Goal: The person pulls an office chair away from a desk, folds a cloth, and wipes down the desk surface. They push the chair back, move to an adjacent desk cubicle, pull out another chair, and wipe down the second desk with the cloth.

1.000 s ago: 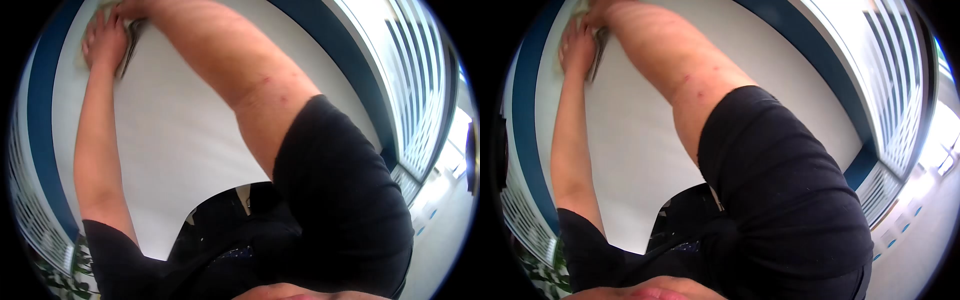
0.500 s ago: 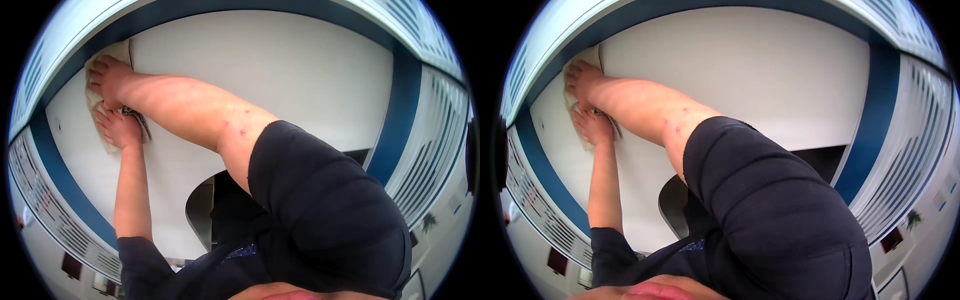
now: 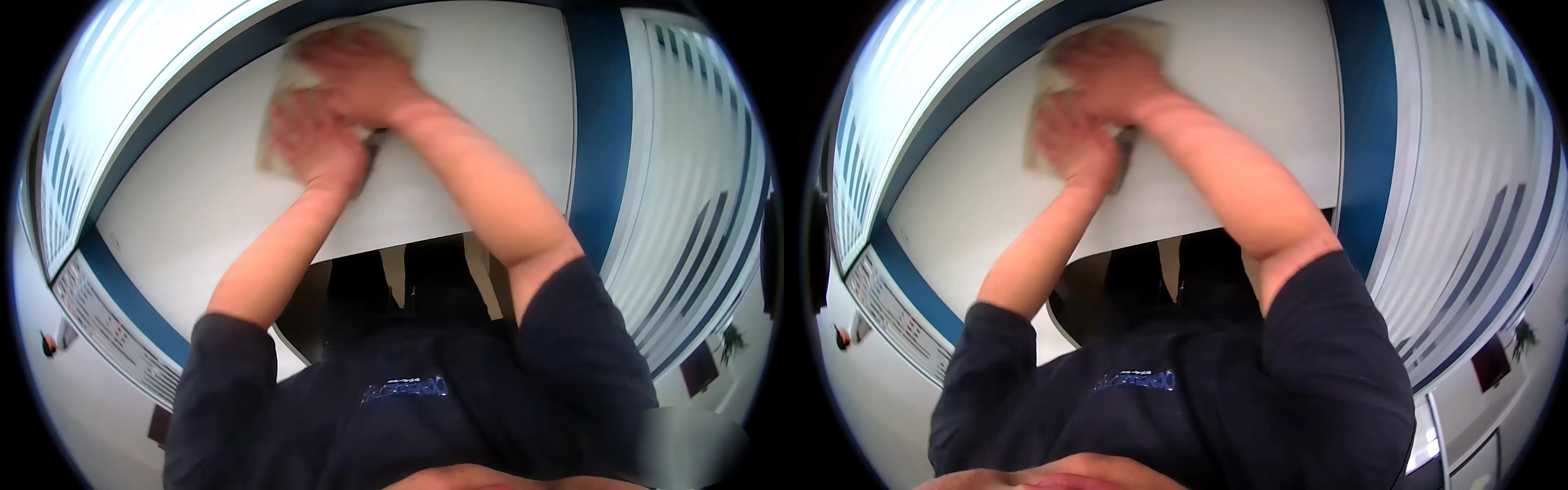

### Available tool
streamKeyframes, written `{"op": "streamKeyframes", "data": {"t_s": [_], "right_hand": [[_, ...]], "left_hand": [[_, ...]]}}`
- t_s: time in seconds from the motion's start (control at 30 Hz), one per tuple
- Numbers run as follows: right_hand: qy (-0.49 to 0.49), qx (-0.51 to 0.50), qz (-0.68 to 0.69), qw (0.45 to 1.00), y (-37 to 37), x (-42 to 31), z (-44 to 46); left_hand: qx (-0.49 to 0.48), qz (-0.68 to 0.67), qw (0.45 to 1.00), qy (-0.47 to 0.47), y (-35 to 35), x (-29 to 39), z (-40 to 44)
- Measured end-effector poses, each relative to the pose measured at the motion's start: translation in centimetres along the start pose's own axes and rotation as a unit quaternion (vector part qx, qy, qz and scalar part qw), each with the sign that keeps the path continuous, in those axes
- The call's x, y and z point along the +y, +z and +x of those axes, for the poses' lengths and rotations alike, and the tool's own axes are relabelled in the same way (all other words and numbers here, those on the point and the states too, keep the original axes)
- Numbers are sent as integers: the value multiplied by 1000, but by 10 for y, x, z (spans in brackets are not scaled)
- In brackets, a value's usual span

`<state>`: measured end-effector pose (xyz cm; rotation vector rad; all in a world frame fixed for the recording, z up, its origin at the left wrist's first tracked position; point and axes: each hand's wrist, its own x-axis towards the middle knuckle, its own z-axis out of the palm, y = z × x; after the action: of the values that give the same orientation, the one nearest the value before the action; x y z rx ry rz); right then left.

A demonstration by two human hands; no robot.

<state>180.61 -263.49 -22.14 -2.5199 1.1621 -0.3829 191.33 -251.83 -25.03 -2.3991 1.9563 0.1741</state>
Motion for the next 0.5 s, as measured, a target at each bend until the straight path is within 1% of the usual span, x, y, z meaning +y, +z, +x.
{"op": "streamKeyframes", "data": {"t_s": [0.03, 0.1, 0.17, 0.2, 0.23, 0.27, 0.3, 0.33, 0.37, 0.4, 0.43, 0.5], "right_hand": [[29, 6, -5, 1000, 8, -12, -11], [57, 18, -87, 994, 35, -45, -30], [128, 39, -111, 985, 67, -90, -45], [166, 74, -120, 976, 90, -119, -52], [202, 112, -128, 965, 121, -157, -54], [220, 80, -148, 961, 150, -196, -61], [232, 63, -169, 956, 183, -234, -59], [253, 55, -176, 950, 220, -282, -52], [271, 47, -183, 944, 253, -325, -48], [269, 45, -196, 942, 288, -367, -46], [263, 45, -209, 941, 333, -414, -36], [247, 24, -222, 943, 400, -518, -24]], "left_hand": [[-37, 7, 999, 27, -8, -11, -8], [-39, -22, 995, 93, -13, -56, -22], [18, -108, 983, 148, 5, -109, -37], [20, -123, 978, 165, 8, -140, -48], [26, -136, 974, 181, 13, -184, -57], [16, -138, 977, 164, 23, -229, -71], [8, -153, 972, 177, 33, -278, -80], [0, -171, 967, 191, 41, -335, -93], [3, -169, 970, 176, 52, -384, -109], [19, -194, 963, 185, 70, -434, -128], [38, -216, 957, 191, 92, -499, -145], [18, -236, 955, 180, 111, -616, -195]]}}
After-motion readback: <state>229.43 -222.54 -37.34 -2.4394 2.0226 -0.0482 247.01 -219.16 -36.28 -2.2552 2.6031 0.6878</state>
